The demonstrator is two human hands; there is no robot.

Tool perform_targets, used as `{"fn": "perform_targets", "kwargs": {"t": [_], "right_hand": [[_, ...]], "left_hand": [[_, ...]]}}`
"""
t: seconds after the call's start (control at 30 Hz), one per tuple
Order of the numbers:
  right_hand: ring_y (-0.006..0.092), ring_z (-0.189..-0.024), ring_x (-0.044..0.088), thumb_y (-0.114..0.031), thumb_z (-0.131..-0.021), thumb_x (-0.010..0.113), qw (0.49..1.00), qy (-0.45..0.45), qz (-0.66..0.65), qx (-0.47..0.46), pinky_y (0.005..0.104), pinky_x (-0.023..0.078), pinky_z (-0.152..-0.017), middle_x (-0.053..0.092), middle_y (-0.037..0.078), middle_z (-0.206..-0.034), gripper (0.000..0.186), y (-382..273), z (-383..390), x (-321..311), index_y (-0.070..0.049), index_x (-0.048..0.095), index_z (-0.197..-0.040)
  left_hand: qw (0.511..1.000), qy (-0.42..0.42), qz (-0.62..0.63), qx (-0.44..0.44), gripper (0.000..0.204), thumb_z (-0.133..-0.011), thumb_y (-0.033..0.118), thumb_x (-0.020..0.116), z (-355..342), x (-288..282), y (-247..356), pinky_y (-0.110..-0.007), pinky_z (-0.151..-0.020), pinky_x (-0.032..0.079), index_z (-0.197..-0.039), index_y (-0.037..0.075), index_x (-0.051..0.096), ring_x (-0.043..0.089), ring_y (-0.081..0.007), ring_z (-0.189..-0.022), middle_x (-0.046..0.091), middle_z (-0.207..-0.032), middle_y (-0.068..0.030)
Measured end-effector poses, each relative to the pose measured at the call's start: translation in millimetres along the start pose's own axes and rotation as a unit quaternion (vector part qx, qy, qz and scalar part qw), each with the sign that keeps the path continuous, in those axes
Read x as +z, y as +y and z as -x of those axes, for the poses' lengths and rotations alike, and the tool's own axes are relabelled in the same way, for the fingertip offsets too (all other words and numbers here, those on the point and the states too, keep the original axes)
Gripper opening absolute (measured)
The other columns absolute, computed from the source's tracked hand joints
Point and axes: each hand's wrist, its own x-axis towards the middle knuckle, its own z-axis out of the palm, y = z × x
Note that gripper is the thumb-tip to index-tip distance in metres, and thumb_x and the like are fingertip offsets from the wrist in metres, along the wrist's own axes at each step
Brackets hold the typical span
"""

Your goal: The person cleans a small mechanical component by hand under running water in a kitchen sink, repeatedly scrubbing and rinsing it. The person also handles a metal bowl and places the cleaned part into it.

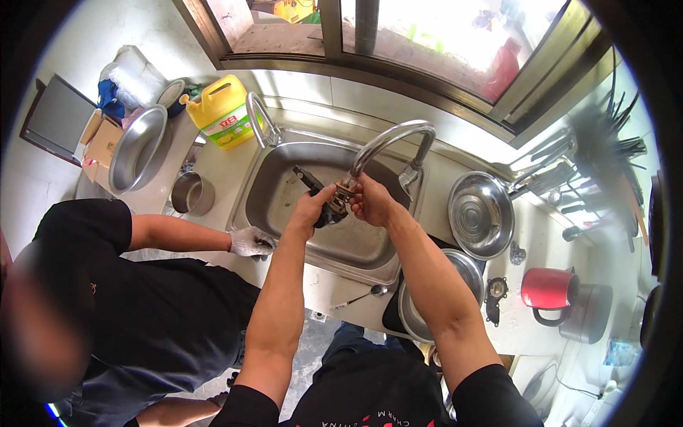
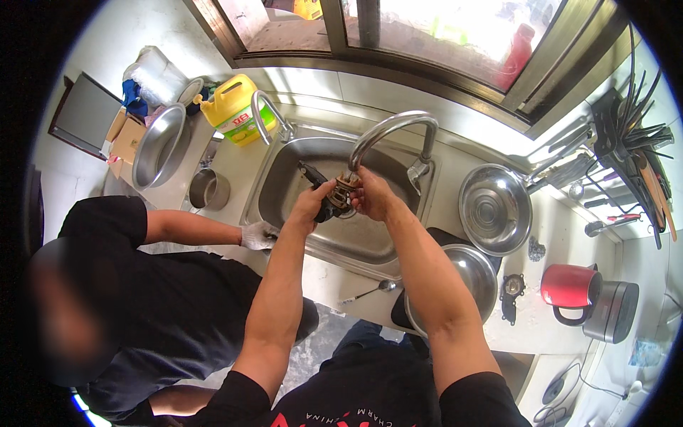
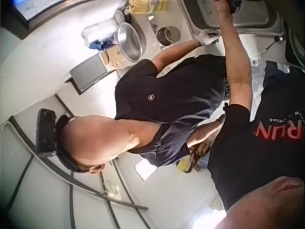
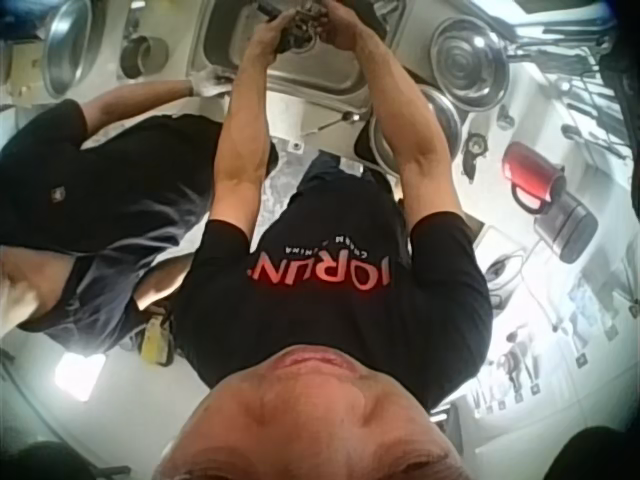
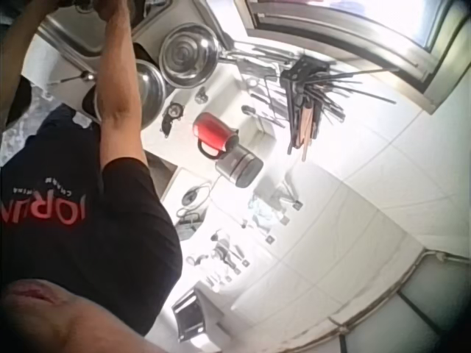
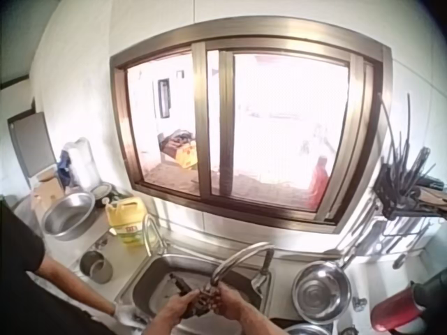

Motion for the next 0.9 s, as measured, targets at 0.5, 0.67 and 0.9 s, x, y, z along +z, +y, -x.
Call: {"fn": "perform_targets", "kwargs": {"t": [0.5, 0.67, 0.9], "right_hand": [[0.0081, -0.046, 0.048, -0.052, -0.091, 0.062, 0.999, -0.033, -0.018, -0.001, 0.0202, 0.037, -0.042, 0.051, -0.003, -0.059, 0.039, 5.6, -6.8, -3.0, -0.017, 0.054, -0.077], [0.0075, -0.045, 0.047, -0.054, -0.089, 0.064, 1.000, -0.027, -0.008, 0.001, 0.0201, 0.037, -0.041, 0.050, -0.004, -0.058, 0.042, 5.5, -10.7, -5.5, -0.018, 0.052, -0.072], [0.0070, -0.044, 0.046, -0.055, -0.089, 0.065, 1.000, -0.028, -0.003, -0.010, 0.0198, 0.036, -0.040, 0.049, -0.005, -0.058, 0.044, 4.5, -6.7, -1.7, -0.018, 0.052, -0.068]], "left_hand": [[1.000, 0.007, 0.003, 0.010, 0.044, -0.085, 0.035, 0.076, 3.9, -1.6, -0.2, -0.030, -0.066, 0.056, -0.104, -0.003, 0.064, 0.068, -0.0174, -0.074, 0.070, -0.091, -0.0084], [0.999, 0.029, -0.008, 0.014, 0.046, -0.083, 0.034, 0.078, 1.6, -1.7, -2.3, -0.030, -0.063, 0.056, -0.104, -0.003, 0.062, 0.068, -0.0180, -0.072, 0.069, -0.090, -0.0099], [0.999, 0.015, 0.003, 0.029, 0.048, -0.082, 0.033, 0.079, -2.7, -6.5, -6.1, -0.031, -0.064, 0.056, -0.106, -0.003, 0.059, 0.068, -0.0179, -0.073, 0.068, -0.092, -0.0103]]}}
